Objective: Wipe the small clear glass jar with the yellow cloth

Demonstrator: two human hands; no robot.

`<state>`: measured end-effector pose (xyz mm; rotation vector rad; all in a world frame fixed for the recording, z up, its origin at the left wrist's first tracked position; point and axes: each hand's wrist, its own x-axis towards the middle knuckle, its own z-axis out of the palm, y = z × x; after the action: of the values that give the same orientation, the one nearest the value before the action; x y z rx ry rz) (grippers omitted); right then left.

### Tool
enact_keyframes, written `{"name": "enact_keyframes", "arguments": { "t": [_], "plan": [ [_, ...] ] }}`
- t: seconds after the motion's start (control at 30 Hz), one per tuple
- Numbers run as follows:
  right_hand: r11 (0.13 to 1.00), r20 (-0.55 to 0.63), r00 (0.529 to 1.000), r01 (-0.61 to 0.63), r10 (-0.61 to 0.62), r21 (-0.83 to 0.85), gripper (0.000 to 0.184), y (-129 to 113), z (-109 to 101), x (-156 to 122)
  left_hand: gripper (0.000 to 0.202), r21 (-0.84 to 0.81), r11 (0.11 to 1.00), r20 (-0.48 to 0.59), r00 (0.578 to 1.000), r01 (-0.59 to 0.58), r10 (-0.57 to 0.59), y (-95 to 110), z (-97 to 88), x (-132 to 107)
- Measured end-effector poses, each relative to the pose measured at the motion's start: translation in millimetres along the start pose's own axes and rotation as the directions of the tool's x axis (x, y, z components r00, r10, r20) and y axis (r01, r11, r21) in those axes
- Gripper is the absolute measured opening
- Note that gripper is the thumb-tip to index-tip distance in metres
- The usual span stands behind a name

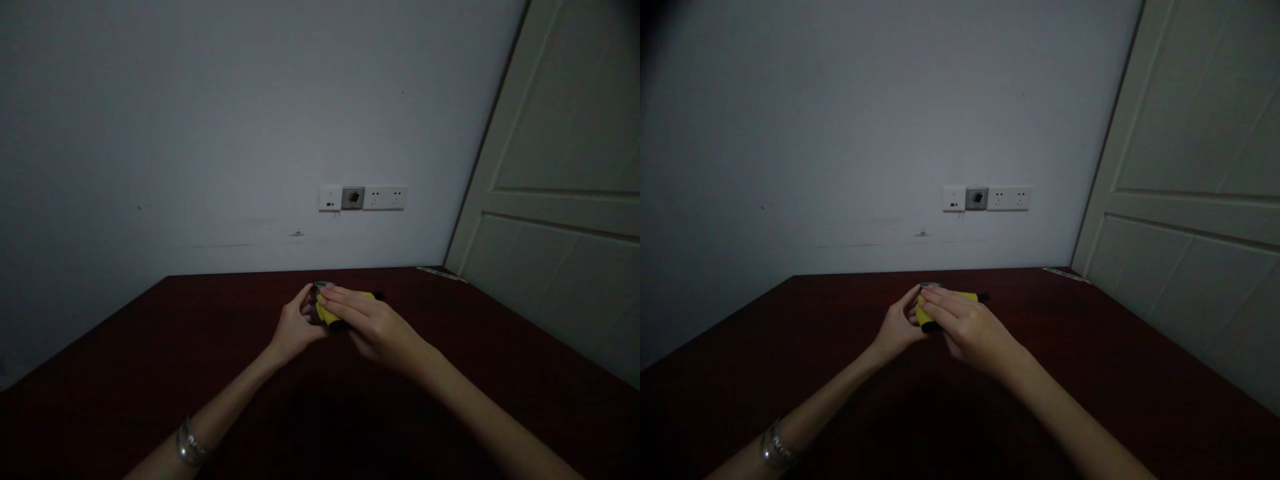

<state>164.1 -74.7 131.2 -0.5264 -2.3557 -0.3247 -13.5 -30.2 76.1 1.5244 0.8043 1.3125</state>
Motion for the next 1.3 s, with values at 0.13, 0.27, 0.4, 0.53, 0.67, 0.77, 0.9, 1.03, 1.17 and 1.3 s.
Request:
{"name": "enact_keyframes", "arguments": {
  "t": [0.13, 0.27, 0.4, 0.53, 0.67, 0.77, 0.9, 1.03, 1.17, 1.3],
  "plan": [
    [0.994, -0.084, 0.991, -0.099, 0.103, 0.043, 0.049, 4.3, 2.2, -2.6, 0.1, 0.013, 0.999, -0.038, 0.998, 0.052, -0.052, 4.6, 1.9, -5.5],
    [0.998, -0.071, 0.995, -0.065, 0.065, 0.007, 0.049, 4.3, 1.5, -2.7, 0.096, -0.024, 0.998, -0.041, 0.997, 0.058, -0.058, 5.6, 2.1, -2.8],
    [0.998, 0.01, 0.999, 0.047, -0.046, -0.041, 0.049, 0.5, -1.5, 0.2, 0.088, -0.097, 0.994, -0.035, 0.998, 0.057, -0.06, 2.7, 1.3, 5.2],
    [0.999, -0.019, 1.0, -0.007, 0.006, -0.041, 0.046, 1.4, 1.4, -0.3, 0.077, -0.083, 0.996, 0.012, 0.999, 0.046, -0.045, 3.9, 0.2, 3.7],
    [0.993, -0.088, 0.99, -0.112, 0.108, -0.037, 0.047, 6.2, 4.8, -3.8, 0.085, -0.069, 0.994, 0.004, 0.996, 0.087, -0.087, 7.8, -0.4, -2.1],
    [0.997, -0.068, 0.996, -0.063, 0.06, -0.055, 0.048, 5.4, 3.4, -3.3, 0.084, -0.084, 0.992, -0.009, 0.995, 0.094, -0.095, 8.4, -0.1, 0.7],
    [0.997, 0.009, 0.999, 0.053, -0.053, -0.051, 0.049, -0.3, 1.6, 0.2, 0.07, -0.097, 0.993, -0.018, 0.997, 0.072, -0.074, 6.6, -0.1, 9.5],
    [1.0, -0.034, 0.999, -0.018, 0.017, -0.017, 0.047, 1.8, 5.2, -1.6, 0.073, -0.075, 0.995, -0.007, 0.997, 0.071, -0.072, 6.5, -1.1, 7.0],
    [0.993, -0.12, 0.986, -0.112, 0.116, 0.037, 0.05, 9.5, 8.0, -6.4, 0.081, -0.045, 0.995, 0.007, 0.996, 0.089, -0.089, 10.4, -1.4, -2.2],
    [0.998, -0.086, 0.995, -0.037, 0.041, 0.052, 0.051, 8.3, 5.3, -5.7, 0.077, -0.08, 0.994, 0.021, 0.997, 0.07, -0.068, 12.2, -1.3, -1.4]
  ]
}}
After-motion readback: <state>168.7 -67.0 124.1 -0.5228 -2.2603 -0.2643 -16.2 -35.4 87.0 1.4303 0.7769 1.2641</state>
